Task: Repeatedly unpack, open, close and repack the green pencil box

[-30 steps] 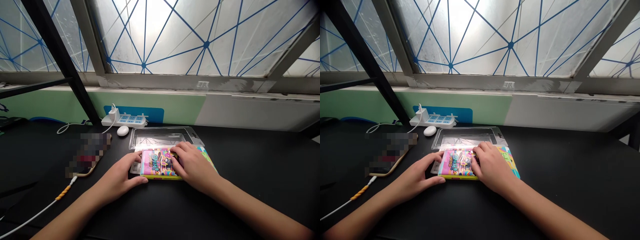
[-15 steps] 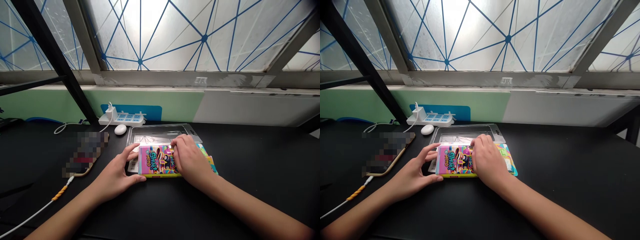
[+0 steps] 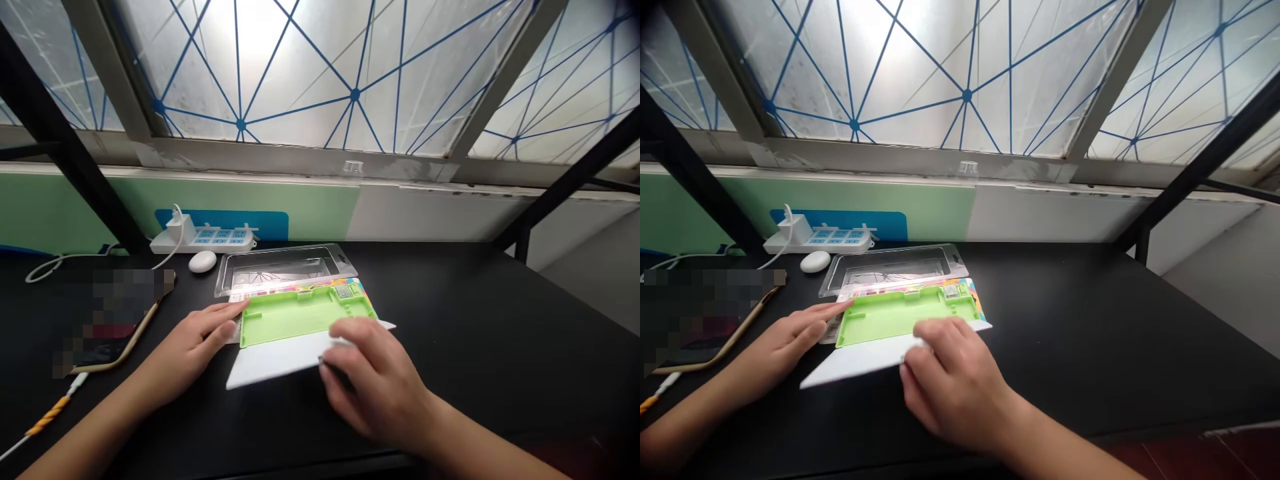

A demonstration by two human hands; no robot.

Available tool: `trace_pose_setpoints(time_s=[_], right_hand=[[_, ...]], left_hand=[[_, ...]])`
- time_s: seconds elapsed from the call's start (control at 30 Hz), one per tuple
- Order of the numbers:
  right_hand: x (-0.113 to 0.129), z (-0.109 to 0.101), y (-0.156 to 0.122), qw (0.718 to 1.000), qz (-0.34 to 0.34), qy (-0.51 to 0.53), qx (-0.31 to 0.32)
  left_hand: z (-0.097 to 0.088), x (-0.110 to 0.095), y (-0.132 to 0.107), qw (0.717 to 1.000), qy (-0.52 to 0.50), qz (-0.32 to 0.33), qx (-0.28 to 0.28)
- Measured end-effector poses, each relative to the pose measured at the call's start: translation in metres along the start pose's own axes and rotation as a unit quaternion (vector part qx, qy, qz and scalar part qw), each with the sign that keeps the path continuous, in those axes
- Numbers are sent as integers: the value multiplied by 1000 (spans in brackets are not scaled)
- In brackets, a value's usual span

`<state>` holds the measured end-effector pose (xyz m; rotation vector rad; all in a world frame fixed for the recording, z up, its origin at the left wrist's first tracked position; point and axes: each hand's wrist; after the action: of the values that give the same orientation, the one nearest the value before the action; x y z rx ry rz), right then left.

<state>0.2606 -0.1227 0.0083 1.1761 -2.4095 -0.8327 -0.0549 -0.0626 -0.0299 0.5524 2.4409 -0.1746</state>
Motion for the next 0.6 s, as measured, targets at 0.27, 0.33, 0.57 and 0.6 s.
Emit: trace_pose_setpoints(time_s=[0.27,0.33,0.57,0.6], right_hand=[[-70,-26,-74,955,210,87,192],[-90,-24,-79,921,274,127,245],[-96,-10,-74,895,317,244,195],[-95,-11,-71,888,333,263,181]], left_hand=[[5,-2,1,998,60,-8,9],[5,-2,1,998,60,-6,10],[3,0,0,1000,16,12,5],[2,0,-1,1000,-1,12,-1]])
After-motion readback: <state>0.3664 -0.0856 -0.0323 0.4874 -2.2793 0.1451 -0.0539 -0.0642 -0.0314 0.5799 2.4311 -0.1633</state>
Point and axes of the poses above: each hand's wrist, its own y-axis towards the middle knuckle, its own z-axis out of the palm, x = y × z, and after that the axes turned 7 degrees about x, right-handed
